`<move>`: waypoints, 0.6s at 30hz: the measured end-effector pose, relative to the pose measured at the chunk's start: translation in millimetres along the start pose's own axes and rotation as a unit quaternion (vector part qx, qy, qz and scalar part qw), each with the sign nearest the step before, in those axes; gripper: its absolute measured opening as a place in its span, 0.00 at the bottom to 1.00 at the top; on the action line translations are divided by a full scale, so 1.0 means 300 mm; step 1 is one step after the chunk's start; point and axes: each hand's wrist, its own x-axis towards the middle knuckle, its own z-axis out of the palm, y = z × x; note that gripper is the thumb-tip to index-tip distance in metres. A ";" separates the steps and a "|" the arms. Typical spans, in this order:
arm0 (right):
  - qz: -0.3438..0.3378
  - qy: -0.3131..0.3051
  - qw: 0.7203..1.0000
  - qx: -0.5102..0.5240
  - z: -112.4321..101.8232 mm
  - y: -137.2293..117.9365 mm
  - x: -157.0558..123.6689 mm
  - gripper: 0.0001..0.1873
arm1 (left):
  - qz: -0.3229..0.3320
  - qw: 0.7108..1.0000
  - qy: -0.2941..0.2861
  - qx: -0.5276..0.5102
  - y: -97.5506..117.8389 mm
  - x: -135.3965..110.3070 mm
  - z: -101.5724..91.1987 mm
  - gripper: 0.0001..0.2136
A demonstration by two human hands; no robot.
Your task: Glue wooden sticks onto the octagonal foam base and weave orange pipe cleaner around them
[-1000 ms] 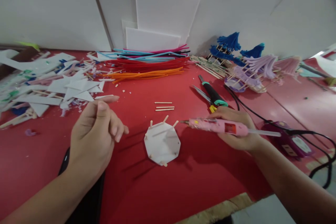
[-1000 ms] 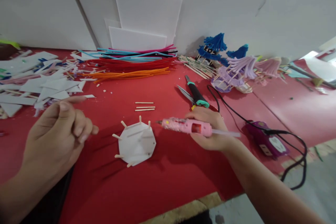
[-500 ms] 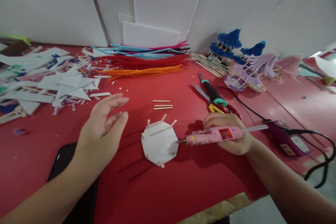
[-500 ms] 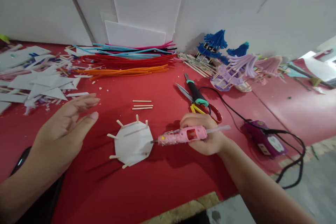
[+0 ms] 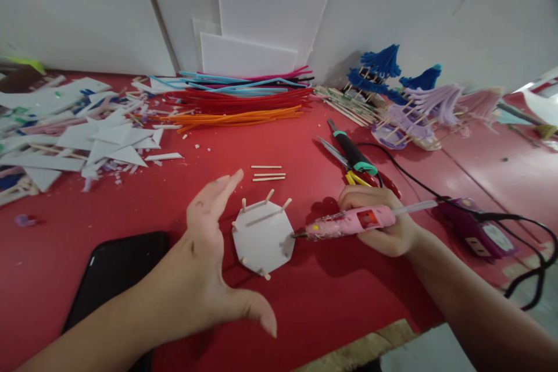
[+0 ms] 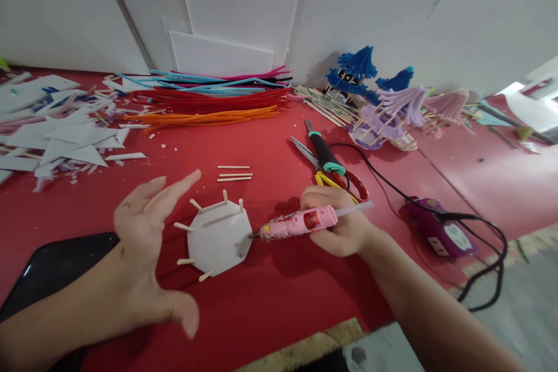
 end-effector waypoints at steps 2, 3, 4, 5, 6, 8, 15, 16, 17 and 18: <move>-0.001 0.000 1.000 -0.004 0.000 -0.001 0.000 0.02 | 0.022 0.997 -0.050 0.054 -0.009 -0.002 0.016 0.62; 0.000 -0.001 1.000 -0.006 0.000 -0.001 0.000 0.02 | 0.029 0.994 -0.068 0.076 -0.016 -0.001 0.023 0.61; 0.000 -0.003 1.000 -0.008 0.000 -0.001 0.000 0.02 | 0.035 0.992 -0.077 0.089 -0.023 0.001 0.029 0.59; 0.000 -0.004 1.000 -0.011 0.000 -0.001 -0.001 0.02 | 0.038 0.992 -0.077 0.092 -0.030 0.002 0.034 0.56; 0.000 -0.004 1.000 -0.014 0.000 -0.001 -0.001 0.02 | 0.041 0.992 -0.074 0.088 -0.036 0.004 0.039 0.54; -0.004 -0.003 1.000 -0.020 0.000 -0.001 -0.003 0.02 | 0.039 0.994 -0.073 0.076 -0.046 0.005 0.047 0.48; -0.002 0.010 0.999 -0.044 -0.006 -0.007 -0.003 0.02 | 0.038 0.991 -0.073 0.108 -0.036 0.003 0.045 0.37; -0.002 0.011 0.999 -0.046 -0.007 -0.008 -0.003 0.02 | 0.040 0.990 -0.077 0.114 -0.032 0.004 0.043 0.36; -0.002 0.013 0.999 -0.048 -0.007 -0.010 -0.002 0.02 | 0.042 0.989 -0.080 0.115 -0.030 0.004 0.041 0.36; -0.002 0.015 0.999 -0.050 -0.007 -0.011 -0.001 0.02 | 0.042 0.989 -0.082 0.114 -0.030 0.005 0.041 0.35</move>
